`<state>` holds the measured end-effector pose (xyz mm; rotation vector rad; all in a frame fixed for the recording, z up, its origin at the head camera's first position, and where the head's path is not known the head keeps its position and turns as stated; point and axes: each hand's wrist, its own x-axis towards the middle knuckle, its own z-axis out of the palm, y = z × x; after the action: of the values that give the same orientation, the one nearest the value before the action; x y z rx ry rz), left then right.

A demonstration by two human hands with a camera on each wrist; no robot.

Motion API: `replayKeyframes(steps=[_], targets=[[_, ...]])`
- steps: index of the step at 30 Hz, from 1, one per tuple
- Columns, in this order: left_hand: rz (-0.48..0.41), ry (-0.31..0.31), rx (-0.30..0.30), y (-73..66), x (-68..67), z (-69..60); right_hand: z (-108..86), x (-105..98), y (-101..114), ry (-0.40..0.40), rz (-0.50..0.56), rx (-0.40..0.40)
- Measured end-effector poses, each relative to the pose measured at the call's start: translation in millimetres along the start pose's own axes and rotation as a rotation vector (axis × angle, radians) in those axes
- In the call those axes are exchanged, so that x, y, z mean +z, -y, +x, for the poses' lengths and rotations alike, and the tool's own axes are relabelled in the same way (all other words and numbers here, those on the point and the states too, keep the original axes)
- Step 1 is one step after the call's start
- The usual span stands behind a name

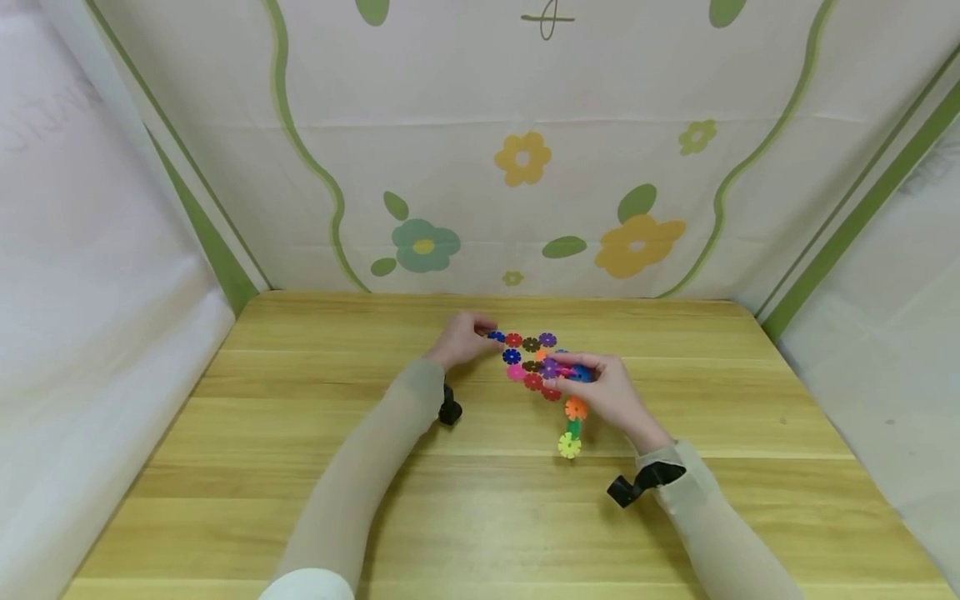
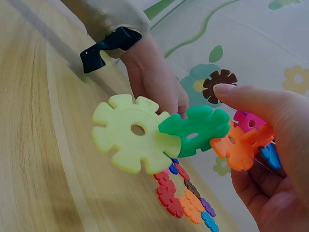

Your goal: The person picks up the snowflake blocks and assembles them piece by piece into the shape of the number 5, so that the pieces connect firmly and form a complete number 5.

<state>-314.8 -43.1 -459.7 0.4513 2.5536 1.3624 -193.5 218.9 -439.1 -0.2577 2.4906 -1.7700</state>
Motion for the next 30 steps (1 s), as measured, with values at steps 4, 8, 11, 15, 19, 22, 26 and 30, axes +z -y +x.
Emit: replayKeyframes(steps=[4, 8, 11, 15, 19, 22, 26, 30], targets=[[0.029, -0.011, -0.025, -1.1, 3.0, 3.0, 0.2, 1, -2, -0.003, -0.008, -0.022], [0.085, -0.016, -0.021, -2.7, 4.4, 4.8, 0.8, 1, -4, -0.001, -0.018, -0.04], [0.118, -0.013, -0.012, -3.9, 4.3, 4.4, 1.4, 2, -5, 0.003, -0.02, -0.046], [0.144, -0.005, -0.006, -4.7, 3.4, 3.0, 1.7, 3, -5, 0.0, -0.017, -0.043], [0.146, -0.005, 0.005, -3.7, 3.4, 2.5, 1.2, 3, -4, -0.002, -0.023, -0.044], [0.116, -0.018, 0.035, -0.9, 3.3, 1.2, 1.0, 3, -4, 0.002, -0.026, -0.046], [0.062, -0.031, 0.065, 2.9, 2.1, -6.8, 0.3, 4, -1, 0.013, -0.014, -0.034], [0.023, -0.017, 0.085, 4.3, 0.4, -19.4, 0.4, 3, -1, 0.016, -0.003, -0.035]])
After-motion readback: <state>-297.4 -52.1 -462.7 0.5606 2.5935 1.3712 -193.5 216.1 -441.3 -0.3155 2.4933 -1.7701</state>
